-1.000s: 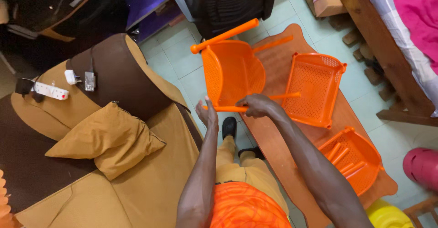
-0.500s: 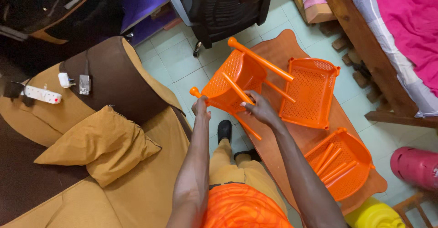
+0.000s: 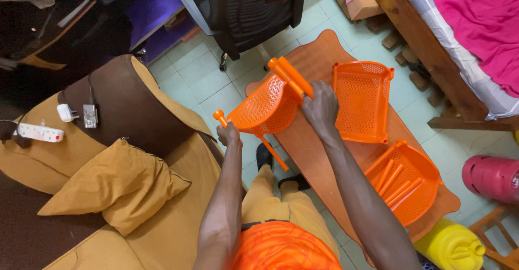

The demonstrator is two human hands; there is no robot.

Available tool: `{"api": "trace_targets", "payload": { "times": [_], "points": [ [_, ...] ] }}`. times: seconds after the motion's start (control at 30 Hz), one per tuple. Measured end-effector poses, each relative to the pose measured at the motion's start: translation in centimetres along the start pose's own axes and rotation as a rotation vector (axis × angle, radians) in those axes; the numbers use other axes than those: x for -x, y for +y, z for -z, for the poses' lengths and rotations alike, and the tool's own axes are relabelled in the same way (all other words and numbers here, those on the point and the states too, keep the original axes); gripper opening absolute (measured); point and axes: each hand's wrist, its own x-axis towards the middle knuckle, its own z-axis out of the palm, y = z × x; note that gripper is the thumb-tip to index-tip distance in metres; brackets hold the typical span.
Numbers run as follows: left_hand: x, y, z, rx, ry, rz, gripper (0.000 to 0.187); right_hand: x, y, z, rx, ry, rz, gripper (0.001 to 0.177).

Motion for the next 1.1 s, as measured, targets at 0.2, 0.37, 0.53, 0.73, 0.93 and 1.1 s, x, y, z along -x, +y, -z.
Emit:
{"api": "trace_targets", "payload": {
  "times": [0.2,0.37,0.53,0.73,0.93,1.1],
  "points": [
    [-3.6,-2.0,1.3,0.025,0.008,-0.066,0.035,-0.5,4.0,-3.1,-0.085,-0.478,-0.219,0.042],
    [-5.3,-1.9,4.0,-0.02,0.097,-0.049,0.039,2.0,2.1,-4.4,-0.628,-0.688,-0.256,0.041],
    [-2.6,3.4,3.0,0.032,0.173,-0.675,0.034,4.4,-1.9,-4.2,-0.489,-0.637,-0.135,0.029],
    [3.9,8.9,0.4,-0.101,-0.179,-0.33,0.06,7.0,-3.9,-3.8,-0.641,-0.823,-0.2,0.019],
    [3.8,8.4,-1.1,-0.155,-0.043,-0.404,0.052,8.1,-1.9,-3.2,-1.007,-1.099,-0.405,0.027],
    [1.4,8.2,-1.7,-0.13,0.02,-0.453,0.051,9.2,0.3,-1.0,-1.11,-1.045,-0.568,0.049]
  ]
}}
